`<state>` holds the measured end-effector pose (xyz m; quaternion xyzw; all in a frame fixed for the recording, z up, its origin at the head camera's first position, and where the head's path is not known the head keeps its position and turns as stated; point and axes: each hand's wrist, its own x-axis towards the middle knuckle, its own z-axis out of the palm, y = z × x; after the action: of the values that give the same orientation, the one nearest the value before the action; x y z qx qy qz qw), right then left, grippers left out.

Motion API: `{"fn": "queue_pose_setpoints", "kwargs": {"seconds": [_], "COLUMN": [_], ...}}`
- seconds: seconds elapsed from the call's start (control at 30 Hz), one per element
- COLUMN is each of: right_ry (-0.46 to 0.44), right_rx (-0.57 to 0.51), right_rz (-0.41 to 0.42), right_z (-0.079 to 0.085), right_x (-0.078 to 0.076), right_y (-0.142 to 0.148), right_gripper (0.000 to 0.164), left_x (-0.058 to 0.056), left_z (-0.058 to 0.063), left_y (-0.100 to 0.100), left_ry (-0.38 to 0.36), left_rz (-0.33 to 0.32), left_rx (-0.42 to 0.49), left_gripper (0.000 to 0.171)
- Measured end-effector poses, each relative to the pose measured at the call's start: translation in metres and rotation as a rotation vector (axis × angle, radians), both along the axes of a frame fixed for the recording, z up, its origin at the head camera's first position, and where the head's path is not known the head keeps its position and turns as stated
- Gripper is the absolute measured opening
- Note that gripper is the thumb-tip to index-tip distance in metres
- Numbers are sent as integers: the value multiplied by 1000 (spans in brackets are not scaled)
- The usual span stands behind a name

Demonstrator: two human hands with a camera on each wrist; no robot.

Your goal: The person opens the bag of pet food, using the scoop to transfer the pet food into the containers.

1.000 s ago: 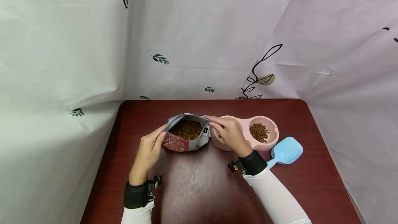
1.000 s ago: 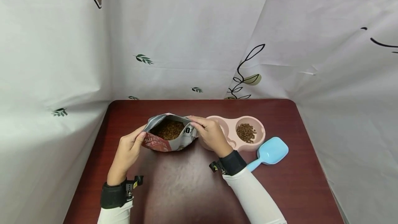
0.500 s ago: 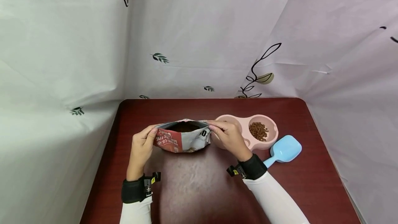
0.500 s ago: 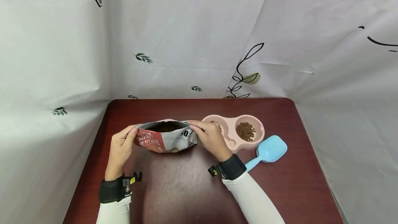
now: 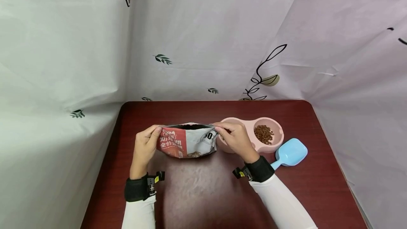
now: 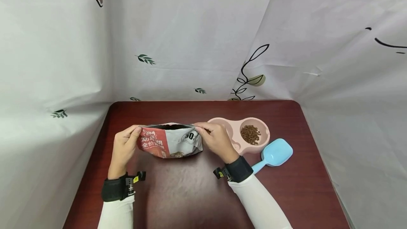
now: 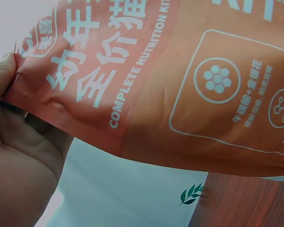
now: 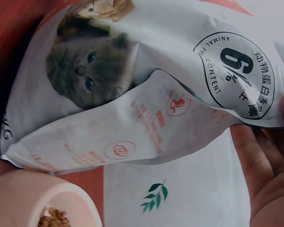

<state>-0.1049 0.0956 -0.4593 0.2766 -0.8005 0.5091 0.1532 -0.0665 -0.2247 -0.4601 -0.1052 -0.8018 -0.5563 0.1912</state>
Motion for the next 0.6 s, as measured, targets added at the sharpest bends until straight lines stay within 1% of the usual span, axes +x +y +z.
{"fn": "queue_pose_setpoints", "kwargs": {"seconds": [0.17,0.23,0.27,0.37,0.5,0.6], "right_ry": [38,46,48,47,28,23], "right_rx": [34,37,38,43,57,61], "right_rz": [-20,-31,-37,-59,-86,-98], "right_z": [0,0,0,2,3,4], "right_x": [-4,-4,-4,-4,-3,-3], "right_y": [-1,-1,-2,-3,-4,-4], "right_gripper": [13,13,13,13,12,11], "left_x": [-2,-2,-2,0,4,5], "left_z": [2,5,7,19,38,49], "left_y": [4,6,6,7,11,17], "left_ry": [-25,-38,-40,-34,36,70], "left_rz": [45,43,39,22,-8,-10], "left_rx": [4,-5,-25,-143,-381,-543], "left_gripper": [21,22,22,26,39,50]}}
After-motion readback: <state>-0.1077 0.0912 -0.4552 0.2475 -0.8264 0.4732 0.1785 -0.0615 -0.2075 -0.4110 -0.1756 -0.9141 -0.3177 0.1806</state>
